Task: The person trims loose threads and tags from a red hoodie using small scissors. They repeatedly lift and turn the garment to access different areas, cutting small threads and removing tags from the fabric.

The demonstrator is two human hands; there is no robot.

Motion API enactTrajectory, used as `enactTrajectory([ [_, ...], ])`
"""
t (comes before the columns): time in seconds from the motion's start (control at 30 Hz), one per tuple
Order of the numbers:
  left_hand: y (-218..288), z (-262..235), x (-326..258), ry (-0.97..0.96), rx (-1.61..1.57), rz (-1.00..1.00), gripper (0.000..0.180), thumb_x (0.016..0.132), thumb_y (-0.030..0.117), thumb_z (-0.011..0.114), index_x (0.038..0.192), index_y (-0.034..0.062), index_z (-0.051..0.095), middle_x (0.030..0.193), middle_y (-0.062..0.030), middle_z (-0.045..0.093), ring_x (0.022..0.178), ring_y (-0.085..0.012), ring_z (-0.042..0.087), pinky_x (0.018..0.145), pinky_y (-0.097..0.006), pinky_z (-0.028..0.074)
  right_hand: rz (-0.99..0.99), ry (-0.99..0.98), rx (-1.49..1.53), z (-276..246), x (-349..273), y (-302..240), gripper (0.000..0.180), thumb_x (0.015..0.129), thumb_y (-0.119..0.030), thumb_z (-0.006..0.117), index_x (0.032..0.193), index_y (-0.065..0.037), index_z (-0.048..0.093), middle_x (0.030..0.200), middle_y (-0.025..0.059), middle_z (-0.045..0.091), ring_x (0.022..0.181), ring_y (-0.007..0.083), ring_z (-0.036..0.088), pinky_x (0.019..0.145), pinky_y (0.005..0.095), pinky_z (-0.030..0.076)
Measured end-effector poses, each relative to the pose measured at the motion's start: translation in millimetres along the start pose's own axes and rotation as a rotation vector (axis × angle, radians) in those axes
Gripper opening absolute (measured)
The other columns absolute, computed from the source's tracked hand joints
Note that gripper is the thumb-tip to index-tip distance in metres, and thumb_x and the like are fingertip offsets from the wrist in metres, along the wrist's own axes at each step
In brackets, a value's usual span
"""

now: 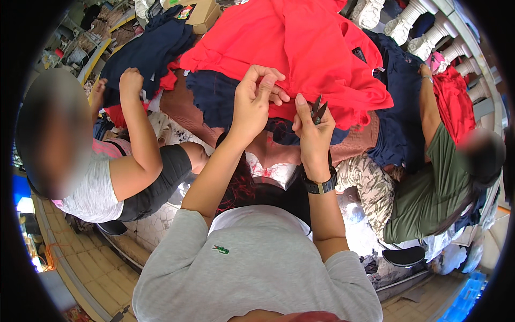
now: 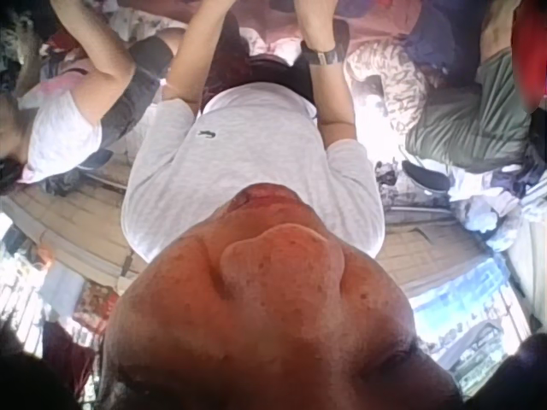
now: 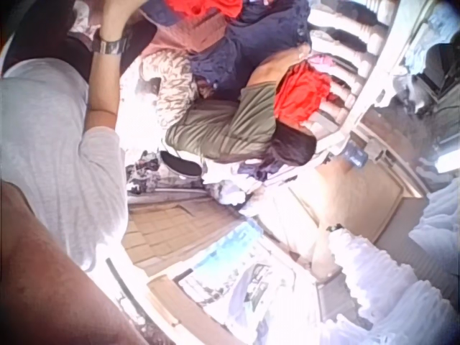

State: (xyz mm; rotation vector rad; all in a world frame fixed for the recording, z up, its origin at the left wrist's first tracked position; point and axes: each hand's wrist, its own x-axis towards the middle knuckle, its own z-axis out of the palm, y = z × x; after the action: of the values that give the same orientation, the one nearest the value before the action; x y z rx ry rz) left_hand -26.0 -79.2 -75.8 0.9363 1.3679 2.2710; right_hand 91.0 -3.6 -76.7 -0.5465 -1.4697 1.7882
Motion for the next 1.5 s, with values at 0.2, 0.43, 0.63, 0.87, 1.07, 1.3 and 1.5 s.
enactTrajectory([
  [0.2,13.9,16.2,-6.8,0.112,0.213,0.051,0.019,0.105,0.02,0.058,0.105,0.0015,0.057,0.093,-0.0033,0.057,0.074,-0.0119,0.06,0.061,-0.025,0.046,0.018,-0.008,0.022,-5.0,-3.6,8.7,0.028,0.098,-0.026,0.07,0.08,-0.008,0.058,0.056,-0.0034,0.053,0.049,0.0021,0.044,0.045,0.0209,0.03],
  [0.43,1.0,12.3,-0.5,0.061,0.417,0.047,0.012,0.102,0.011,0.06,0.095,0.001,0.057,0.09,-0.0036,0.059,0.07,-0.01,0.061,0.063,-0.025,0.048,0.025,0.009,0.043,-7.1,-3.3,14.4,0.028,0.099,-0.026,0.07,0.081,-0.008,0.059,0.056,-0.004,0.053,0.048,0.0012,0.042,0.045,0.0202,0.028],
  [0.63,-9.7,7.2,-10.2,0.029,0.261,0.07,0.02,0.102,0.007,0.059,0.118,0.0007,0.049,0.107,-0.0078,0.057,0.083,-0.0112,0.062,0.075,-0.024,0.052,0.026,-0.001,0.054,-11.2,-1.6,20.9,0.025,0.099,-0.023,0.069,0.081,-0.01,0.058,0.058,-0.004,0.052,0.049,0.0013,0.04,0.044,0.0202,0.025],
  [0.87,-4.8,26.9,0.7,0.112,0.653,0.167,0.019,0.093,0.006,0.073,0.106,-0.0015,0.061,0.085,-0.0034,0.061,0.067,-0.0075,0.057,0.062,-0.022,0.047,0.029,0.009,0.045,-11.7,-0.6,20.7,0.025,0.099,-0.025,0.069,0.084,-0.006,0.062,0.058,-0.0044,0.052,0.05,0.0018,0.043,0.046,0.0204,0.031],
  [1.07,-21.0,15.1,-2.2,0.18,0.151,0.04,0.011,0.1,0.012,0.065,0.097,0.0027,0.06,0.084,-0.004,0.065,0.072,-0.0115,0.066,0.064,-0.023,0.051,0.127,-0.092,-0.213,-17.4,-11.1,-2.5,0.021,0.1,-0.024,0.068,0.093,-0.004,0.065,0.065,-0.0053,0.053,0.055,0.0012,0.043,0.049,0.0211,0.032],
  [1.3,-16.0,12.1,-4.5,0.125,0.004,0.041,0.014,0.105,0.013,0.056,0.1,-0.0002,0.057,0.09,-0.0074,0.065,0.076,-0.0108,0.062,0.07,-0.025,0.052,0.071,-0.305,-0.105,7.4,-11.1,-32.2,0.036,0.109,-0.035,0.045,0.102,-0.005,0.062,0.074,-0.0072,0.041,0.059,0.002,0.031,0.053,0.0193,0.025],
  [1.5,-15.8,9.0,-4.6,0.085,0.085,0.082,0.015,0.106,0.013,0.054,0.101,-0.0002,0.056,0.091,-0.0061,0.063,0.072,-0.0088,0.054,0.069,-0.025,0.05,0.103,-0.26,-0.266,7.1,11.2,-20.6,0.046,0.109,-0.037,0.04,0.088,-0.001,0.061,0.067,0.0003,0.043,0.06,0.0083,0.037,0.055,0.0281,0.031],
])
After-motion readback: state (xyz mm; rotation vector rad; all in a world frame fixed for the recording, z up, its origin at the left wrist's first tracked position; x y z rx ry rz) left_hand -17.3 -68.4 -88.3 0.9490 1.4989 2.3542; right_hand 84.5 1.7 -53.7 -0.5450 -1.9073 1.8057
